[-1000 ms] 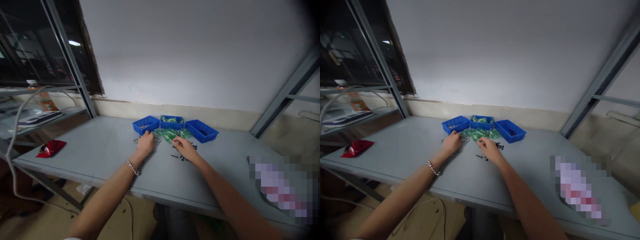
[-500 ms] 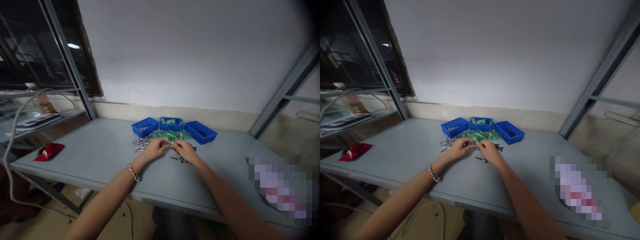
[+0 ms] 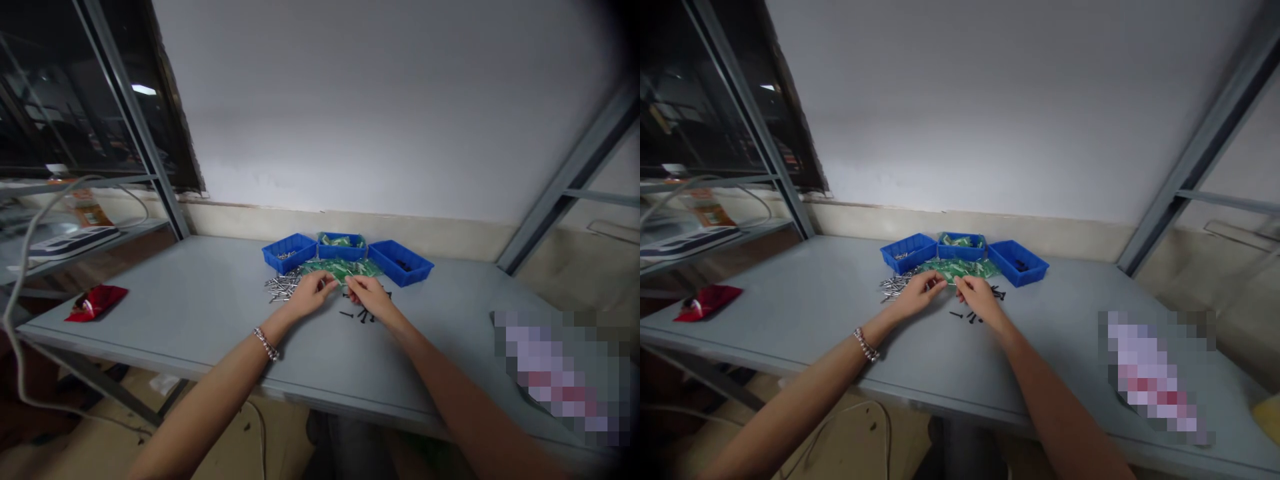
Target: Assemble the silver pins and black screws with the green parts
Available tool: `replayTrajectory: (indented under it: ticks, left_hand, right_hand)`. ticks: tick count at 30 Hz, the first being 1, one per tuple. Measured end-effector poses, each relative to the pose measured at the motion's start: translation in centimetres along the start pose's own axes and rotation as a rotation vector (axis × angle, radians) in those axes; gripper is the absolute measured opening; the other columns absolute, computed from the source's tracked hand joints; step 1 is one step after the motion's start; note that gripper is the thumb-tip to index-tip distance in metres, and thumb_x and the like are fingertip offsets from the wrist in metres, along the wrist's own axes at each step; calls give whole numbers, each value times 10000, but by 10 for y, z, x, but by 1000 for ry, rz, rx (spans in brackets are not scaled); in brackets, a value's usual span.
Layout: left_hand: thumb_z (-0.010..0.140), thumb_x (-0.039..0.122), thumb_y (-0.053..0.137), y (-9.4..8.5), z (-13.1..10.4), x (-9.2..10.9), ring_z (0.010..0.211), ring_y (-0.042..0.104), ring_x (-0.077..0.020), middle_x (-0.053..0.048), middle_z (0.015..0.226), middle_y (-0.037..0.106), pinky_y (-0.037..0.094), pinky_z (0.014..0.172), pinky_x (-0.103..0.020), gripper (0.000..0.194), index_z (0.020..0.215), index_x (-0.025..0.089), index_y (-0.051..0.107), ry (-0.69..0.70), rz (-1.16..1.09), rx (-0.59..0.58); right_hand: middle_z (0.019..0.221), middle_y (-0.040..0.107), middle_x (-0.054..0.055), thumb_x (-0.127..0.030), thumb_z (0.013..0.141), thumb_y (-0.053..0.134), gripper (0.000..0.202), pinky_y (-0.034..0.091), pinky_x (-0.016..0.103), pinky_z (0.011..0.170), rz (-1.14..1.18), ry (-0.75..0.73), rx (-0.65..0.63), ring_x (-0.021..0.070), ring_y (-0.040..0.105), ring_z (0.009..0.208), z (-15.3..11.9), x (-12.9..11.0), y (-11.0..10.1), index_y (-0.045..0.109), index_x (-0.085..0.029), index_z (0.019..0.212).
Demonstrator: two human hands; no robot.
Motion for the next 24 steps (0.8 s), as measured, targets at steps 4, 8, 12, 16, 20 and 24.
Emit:
replayTrajectory:
  ticks: [4,8,12,16,20,24]
  left_hand:
    - [875,369,326,4,0,-3,541,420,-109,1,549,489,315,554,-240,411,621,133,546,-52,-24,-80]
    - [862,368,341,5,1,-5,514,380,-99,16,515,437,286,507,-230,392,613,133,532,-79,-75,-82]
    - [843,356,378,5,1,-5,516,368,-96,19,527,429,279,489,-222,335,641,133,525,-93,-131,-63]
    - [827,353,404,5,1,-4,522,372,-98,13,546,451,295,505,-229,302,650,139,523,-96,-172,-58]
    - [826,372,400,5,0,-4,535,395,-106,5,559,468,307,524,-239,314,680,138,549,-99,-174,-61]
    - [850,407,342,1,1,-9,542,428,-120,-12,556,495,316,536,-250,396,663,143,570,-127,-110,-29]
  right_hand:
    - [539,485,-14,-426,788,459,305,379,233,489,7,-40,-22,102,465,496,-2,-8,1,438,-198,586]
    - [559,473,-24,-444,764,484,276,389,231,496,24,-38,-21,109,480,522,-3,-9,1,434,-207,631]
    - [539,471,-18,-479,801,418,338,372,227,477,6,-13,-6,101,459,496,-2,-6,0,454,-196,618]
    - [519,469,-16,-444,820,393,349,371,234,487,11,-3,-2,96,442,480,-1,-5,0,467,-191,591]
    - [526,462,-21,-431,812,406,320,358,233,480,31,0,5,95,441,476,-1,-4,0,452,-193,603]
    - [538,464,-21,-430,806,415,304,356,232,479,30,-8,4,97,446,484,0,-2,-1,452,-194,618]
Point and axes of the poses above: each hand's wrist, its own z-axis towards the middle knuckle, its own y-axis out of the palm, x = y × z, the point moved 7 cm from there along z, towards the middle knuckle
